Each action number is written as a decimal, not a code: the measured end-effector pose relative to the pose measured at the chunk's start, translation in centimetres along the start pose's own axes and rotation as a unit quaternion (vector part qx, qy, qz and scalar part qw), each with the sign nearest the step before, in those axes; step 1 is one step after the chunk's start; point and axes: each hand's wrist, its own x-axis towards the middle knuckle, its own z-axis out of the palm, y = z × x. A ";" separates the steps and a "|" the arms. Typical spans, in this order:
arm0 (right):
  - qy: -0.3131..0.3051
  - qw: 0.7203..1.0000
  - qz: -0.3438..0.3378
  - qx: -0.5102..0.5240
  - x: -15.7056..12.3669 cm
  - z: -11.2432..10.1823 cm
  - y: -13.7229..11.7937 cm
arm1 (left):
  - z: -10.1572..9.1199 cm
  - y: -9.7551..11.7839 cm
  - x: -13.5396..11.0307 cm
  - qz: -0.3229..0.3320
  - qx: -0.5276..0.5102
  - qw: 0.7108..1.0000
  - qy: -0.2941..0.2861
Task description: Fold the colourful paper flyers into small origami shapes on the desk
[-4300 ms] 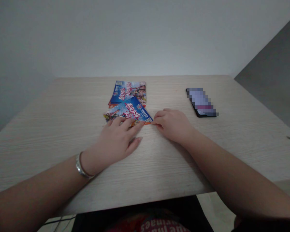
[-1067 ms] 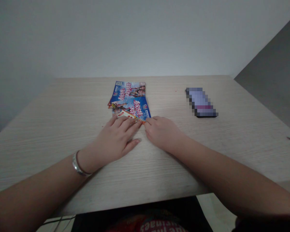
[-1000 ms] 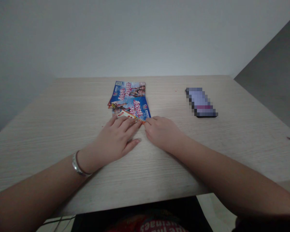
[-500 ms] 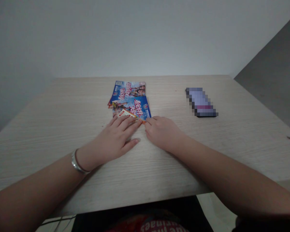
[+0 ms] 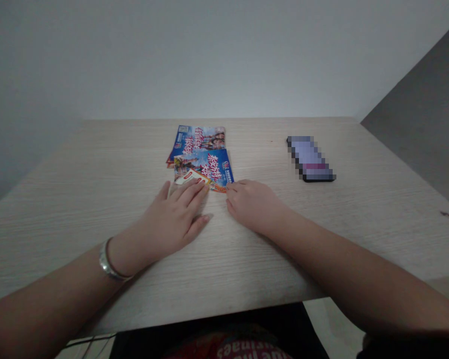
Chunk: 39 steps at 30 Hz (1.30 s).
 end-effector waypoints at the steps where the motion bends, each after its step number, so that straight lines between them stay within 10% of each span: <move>1: 0.000 1.000 0.000 0.001 0.0 0.0 0.0 | 0.1 0.1 -0.1 -0.011 0.004 1.000 0.000; 28: 0.011 0.999 -0.028 -0.014 -1.3 -0.9 2.1 | -2.6 0.2 -0.6 -0.134 0.117 0.982 -0.064; 39: 0.029 0.999 -0.039 -0.009 -1.9 -0.6 5.7 | -2.9 -0.7 0.3 -0.017 0.088 0.996 -0.006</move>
